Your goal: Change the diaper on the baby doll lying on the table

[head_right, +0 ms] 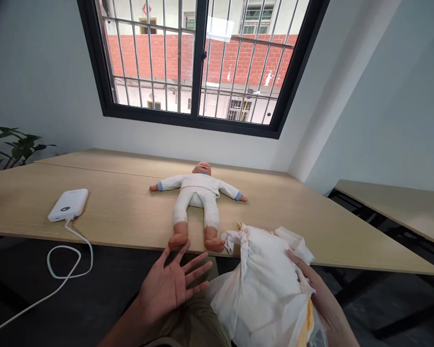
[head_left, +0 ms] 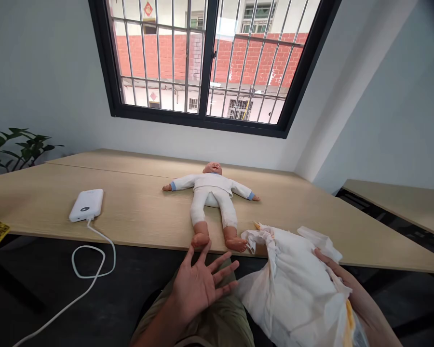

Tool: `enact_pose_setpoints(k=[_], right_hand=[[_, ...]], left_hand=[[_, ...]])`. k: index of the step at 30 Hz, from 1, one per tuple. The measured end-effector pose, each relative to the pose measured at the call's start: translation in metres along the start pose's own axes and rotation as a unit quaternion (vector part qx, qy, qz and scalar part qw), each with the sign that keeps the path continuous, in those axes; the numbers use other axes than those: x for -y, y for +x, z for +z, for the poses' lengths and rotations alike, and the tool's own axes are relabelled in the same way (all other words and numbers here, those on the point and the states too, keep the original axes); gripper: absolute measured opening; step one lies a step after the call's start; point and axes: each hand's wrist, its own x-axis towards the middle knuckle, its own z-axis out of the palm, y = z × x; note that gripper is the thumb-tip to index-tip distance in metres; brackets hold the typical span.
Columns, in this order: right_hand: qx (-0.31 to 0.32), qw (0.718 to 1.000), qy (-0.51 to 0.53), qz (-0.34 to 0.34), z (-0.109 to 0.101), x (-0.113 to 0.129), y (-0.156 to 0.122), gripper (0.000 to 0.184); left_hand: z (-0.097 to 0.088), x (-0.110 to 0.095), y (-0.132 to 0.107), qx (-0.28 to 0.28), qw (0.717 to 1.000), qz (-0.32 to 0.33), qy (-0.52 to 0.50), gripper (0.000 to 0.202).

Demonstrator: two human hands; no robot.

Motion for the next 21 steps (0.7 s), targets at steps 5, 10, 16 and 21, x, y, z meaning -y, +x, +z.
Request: enact_pose_setpoints(k=[5,10,16,21], right_hand=[[-0.021,1.000,0.002,-0.006,0.003,0.001,-0.007,0.055],[-0.018,1.000,0.005,-0.012,-0.004,0.002,-0.002,0.058],[-0.005,1.000,-0.015,0.005,-0.016,-0.005,0.018,0.062],[-0.003,1.000,-0.006,0.002,-0.012,-0.006,0.014,0.061]], left_hand=[[0.019,-0.002,0.003,-0.033,0.999,0.028,-0.010,0.041],[0.028,-0.011,0.015,-0.054,0.998,0.025,-0.013,0.040],[0.042,-0.008,0.030,-0.074,0.997,-0.015,0.027,0.058],[0.046,-0.003,0.038,-0.076,0.997,-0.026,0.019,0.061]])
